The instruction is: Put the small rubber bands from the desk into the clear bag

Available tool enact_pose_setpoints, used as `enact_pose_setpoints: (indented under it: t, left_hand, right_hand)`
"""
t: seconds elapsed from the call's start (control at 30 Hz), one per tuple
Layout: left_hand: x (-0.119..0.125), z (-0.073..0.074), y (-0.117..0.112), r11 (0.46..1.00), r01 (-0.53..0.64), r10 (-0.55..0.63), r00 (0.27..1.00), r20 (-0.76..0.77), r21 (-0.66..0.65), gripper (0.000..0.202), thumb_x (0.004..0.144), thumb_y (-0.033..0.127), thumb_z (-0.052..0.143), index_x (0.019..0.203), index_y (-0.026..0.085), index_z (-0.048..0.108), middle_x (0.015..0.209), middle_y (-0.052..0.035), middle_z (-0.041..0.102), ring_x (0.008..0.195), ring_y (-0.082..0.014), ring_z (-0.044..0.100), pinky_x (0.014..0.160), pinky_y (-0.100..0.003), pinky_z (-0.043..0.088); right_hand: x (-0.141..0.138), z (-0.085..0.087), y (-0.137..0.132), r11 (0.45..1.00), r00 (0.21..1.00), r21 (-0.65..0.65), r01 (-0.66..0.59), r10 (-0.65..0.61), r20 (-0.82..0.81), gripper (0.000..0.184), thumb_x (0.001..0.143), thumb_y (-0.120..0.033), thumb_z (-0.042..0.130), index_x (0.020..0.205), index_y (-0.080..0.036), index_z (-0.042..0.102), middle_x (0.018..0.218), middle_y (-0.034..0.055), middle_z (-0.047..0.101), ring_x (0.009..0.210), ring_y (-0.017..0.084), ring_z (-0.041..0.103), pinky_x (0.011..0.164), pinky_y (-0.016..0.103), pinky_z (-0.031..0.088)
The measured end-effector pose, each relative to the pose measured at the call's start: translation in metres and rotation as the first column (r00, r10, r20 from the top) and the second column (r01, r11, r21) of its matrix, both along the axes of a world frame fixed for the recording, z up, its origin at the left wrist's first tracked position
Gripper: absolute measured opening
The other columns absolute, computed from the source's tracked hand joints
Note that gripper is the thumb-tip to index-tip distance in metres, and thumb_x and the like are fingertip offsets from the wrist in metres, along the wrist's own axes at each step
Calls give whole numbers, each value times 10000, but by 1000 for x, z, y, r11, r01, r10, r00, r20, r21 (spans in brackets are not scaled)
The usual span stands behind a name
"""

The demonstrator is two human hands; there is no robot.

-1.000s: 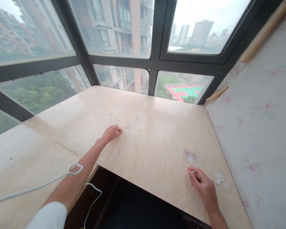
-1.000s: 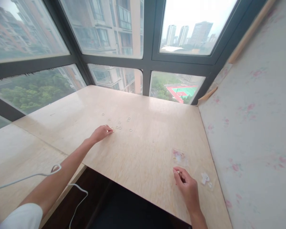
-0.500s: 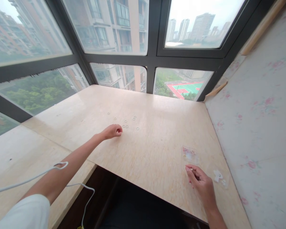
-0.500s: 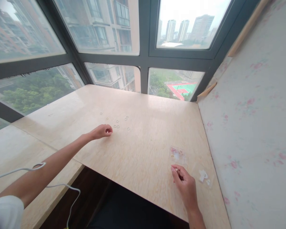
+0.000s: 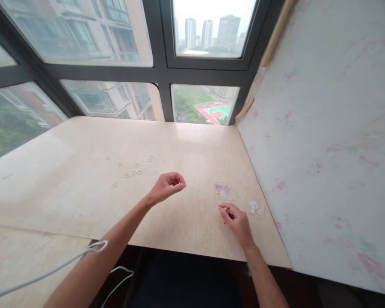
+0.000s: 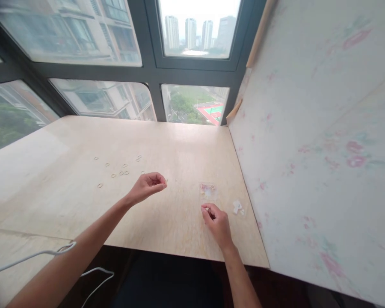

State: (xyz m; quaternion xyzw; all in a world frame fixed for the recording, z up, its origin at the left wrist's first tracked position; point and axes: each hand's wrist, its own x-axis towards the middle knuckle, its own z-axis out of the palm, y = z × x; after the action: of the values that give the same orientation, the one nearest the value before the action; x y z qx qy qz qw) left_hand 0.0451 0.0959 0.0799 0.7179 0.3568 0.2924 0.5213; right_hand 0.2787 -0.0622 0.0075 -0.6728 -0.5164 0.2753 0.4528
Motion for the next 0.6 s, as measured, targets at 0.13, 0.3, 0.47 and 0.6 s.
enact_pose_setpoints:
  t: [0.13, 0.3, 0.47, 0.6]
  left_hand:
    - [53, -1, -12, 993, 81, -82, 997, 9, 81, 134, 767, 263, 622, 752, 130, 605, 615, 16, 547, 539, -65, 439, 503, -186, 356]
    - [95, -6, -18, 961, 185, -166, 980, -105, 203, 99, 772, 224, 571, 754, 144, 627, 594, 24, 527, 526, -71, 412, 497, -194, 333]
    - [109, -18, -15, 885, 299, -191, 933, -305, 358, 96, 763, 172, 557, 763, 162, 652, 627, 3, 569, 567, -95, 465, 555, -223, 356]
    - [112, -26, -13, 835, 358, -159, 884, -440, 418, 127, 780, 171, 538, 802, 180, 662, 681, -14, 613, 609, -120, 505, 592, -244, 366]
  right_hand:
    - [1, -1, 0, 1000, 1000, 14, -5, 5, 8, 263, 861, -389, 531, 879, -167, 670, 517, -41, 483, 461, 114, 499, 468, 207, 412]
    - [1, -1, -1, 1000, 999, 10, -23, 23, 33, 256, 885, -376, 513, 895, -172, 667, 535, -36, 494, 483, 116, 495, 496, 212, 408]
    - [1, -1, 0, 999, 997, 27, -36, 34, 73, 240, 890, -354, 506, 884, -175, 666, 542, -33, 513, 484, 113, 481, 508, 213, 389]
    - [1, -1, 0, 998, 994, 37, -54, 50, 95, 229, 894, -338, 500, 891, -178, 664, 563, -28, 540, 502, 115, 494, 536, 217, 392]
